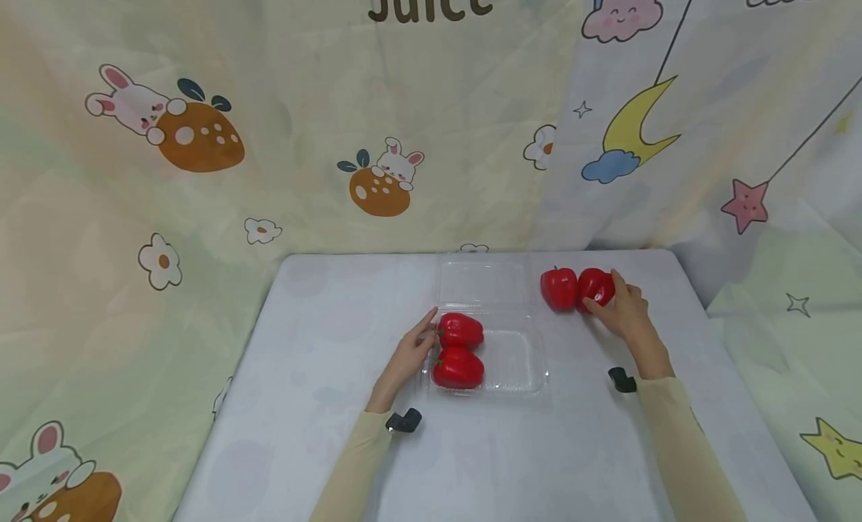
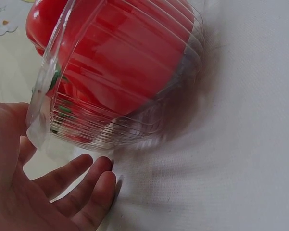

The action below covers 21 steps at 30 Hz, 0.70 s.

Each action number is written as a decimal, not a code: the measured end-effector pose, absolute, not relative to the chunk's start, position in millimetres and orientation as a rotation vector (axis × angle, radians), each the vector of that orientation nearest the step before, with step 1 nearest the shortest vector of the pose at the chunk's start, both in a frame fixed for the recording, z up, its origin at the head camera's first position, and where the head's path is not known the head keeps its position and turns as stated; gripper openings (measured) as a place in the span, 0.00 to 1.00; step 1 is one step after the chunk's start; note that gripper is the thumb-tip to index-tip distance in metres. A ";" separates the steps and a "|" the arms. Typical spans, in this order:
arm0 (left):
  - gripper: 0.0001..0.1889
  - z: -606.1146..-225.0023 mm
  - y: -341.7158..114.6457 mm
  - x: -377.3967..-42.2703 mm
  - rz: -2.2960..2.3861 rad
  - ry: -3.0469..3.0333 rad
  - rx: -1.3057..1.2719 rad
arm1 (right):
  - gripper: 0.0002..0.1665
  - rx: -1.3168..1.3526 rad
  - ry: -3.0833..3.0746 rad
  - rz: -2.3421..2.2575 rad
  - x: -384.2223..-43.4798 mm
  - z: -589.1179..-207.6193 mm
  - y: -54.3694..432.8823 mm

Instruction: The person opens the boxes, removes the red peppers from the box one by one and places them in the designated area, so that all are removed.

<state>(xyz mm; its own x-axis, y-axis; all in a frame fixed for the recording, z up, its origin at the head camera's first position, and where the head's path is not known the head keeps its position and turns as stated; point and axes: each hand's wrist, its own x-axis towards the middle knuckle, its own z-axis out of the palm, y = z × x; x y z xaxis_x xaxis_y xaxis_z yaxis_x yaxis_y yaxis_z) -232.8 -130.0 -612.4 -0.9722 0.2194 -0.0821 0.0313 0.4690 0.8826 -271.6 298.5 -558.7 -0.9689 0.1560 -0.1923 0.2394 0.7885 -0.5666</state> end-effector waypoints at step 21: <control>0.28 -614.5 -129.5 -232.8 1.516 2.525 0.222 | 0.57 0.267 2.904 -0.917 -255.6 -548.6 289.0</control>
<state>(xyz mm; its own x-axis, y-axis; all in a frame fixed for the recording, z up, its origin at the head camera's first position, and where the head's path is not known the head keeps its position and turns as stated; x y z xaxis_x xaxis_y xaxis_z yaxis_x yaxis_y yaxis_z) -232.8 -129.5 -614.5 -0.9712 0.2234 -0.0830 0.0317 0.4663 0.8840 -255.6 289.0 -548.6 -0.9812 0.1403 -0.1328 0.1911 0.8051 -0.5615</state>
